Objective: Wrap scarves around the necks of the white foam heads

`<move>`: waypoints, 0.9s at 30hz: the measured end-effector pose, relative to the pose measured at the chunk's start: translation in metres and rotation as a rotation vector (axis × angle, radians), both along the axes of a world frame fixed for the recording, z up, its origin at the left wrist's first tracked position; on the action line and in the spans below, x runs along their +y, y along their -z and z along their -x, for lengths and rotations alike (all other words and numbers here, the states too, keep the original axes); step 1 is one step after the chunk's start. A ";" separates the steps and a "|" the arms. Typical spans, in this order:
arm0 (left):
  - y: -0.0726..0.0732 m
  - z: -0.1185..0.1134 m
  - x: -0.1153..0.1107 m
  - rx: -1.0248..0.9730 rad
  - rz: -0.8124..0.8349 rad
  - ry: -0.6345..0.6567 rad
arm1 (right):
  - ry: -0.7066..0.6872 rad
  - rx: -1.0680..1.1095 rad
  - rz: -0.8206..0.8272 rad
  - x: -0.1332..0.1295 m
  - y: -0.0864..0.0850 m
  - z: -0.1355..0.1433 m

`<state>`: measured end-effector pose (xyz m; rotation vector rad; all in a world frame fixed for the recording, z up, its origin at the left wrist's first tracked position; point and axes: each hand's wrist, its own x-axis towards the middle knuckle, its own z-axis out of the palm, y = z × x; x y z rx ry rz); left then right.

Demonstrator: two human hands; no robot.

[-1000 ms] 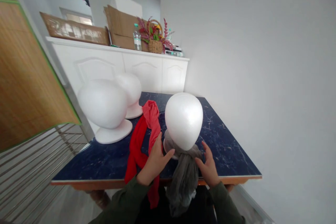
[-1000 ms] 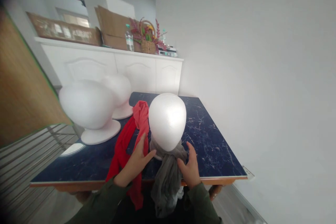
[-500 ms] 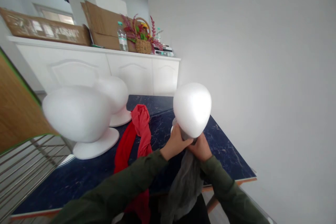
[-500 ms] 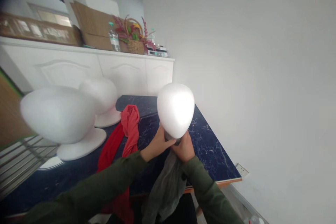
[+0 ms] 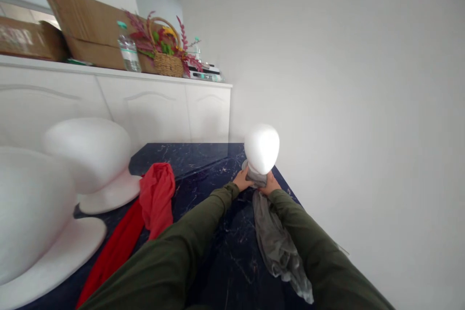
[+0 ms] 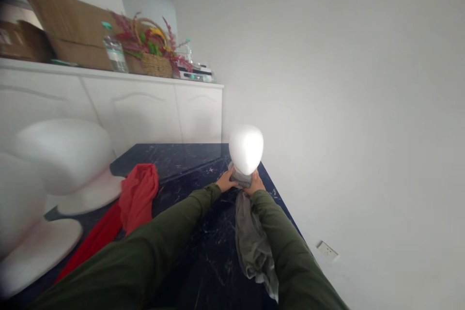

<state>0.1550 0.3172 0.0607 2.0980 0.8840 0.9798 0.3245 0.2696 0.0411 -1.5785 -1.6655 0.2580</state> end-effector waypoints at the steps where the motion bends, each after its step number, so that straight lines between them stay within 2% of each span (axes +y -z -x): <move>1: 0.004 0.003 0.001 0.032 0.002 -0.007 | -0.005 -0.021 0.041 0.004 0.004 -0.002; 4: 0.007 0.010 -0.004 0.133 0.017 -0.038 | 0.004 -0.086 0.146 0.009 0.009 -0.011; 6: 0.004 0.019 -0.019 0.213 0.039 -0.050 | 0.039 -0.118 0.200 0.002 0.009 -0.014; 9: -0.010 0.053 -0.063 0.354 0.072 -0.030 | 0.104 -0.147 0.259 -0.027 0.007 -0.009; 12: -0.027 0.115 -0.128 0.484 0.059 -0.005 | 0.093 -0.199 0.296 -0.079 0.004 0.015; 13: -0.031 0.139 -0.149 0.530 0.027 -0.039 | 0.048 -0.216 0.296 -0.100 0.004 0.028; 15: -0.032 0.183 -0.186 0.685 -0.112 -0.259 | -0.107 -0.221 0.268 -0.141 0.006 0.062; 18: -0.020 0.227 -0.219 0.919 -0.120 -0.544 | -0.384 -0.115 0.213 -0.189 0.012 0.129; 20: -0.010 0.239 -0.229 1.018 -0.066 -0.608 | -0.496 0.031 0.248 -0.205 0.016 0.175; 23: -0.002 0.234 -0.240 1.031 -0.081 -0.611 | -0.476 0.423 0.394 -0.207 0.019 0.231; 25: -0.002 0.222 -0.251 0.967 -0.103 -0.565 | -0.460 0.687 0.476 -0.202 0.019 0.252; 27: -0.002 0.209 -0.267 0.843 -0.132 -0.451 | -0.493 0.936 0.604 -0.198 0.017 0.258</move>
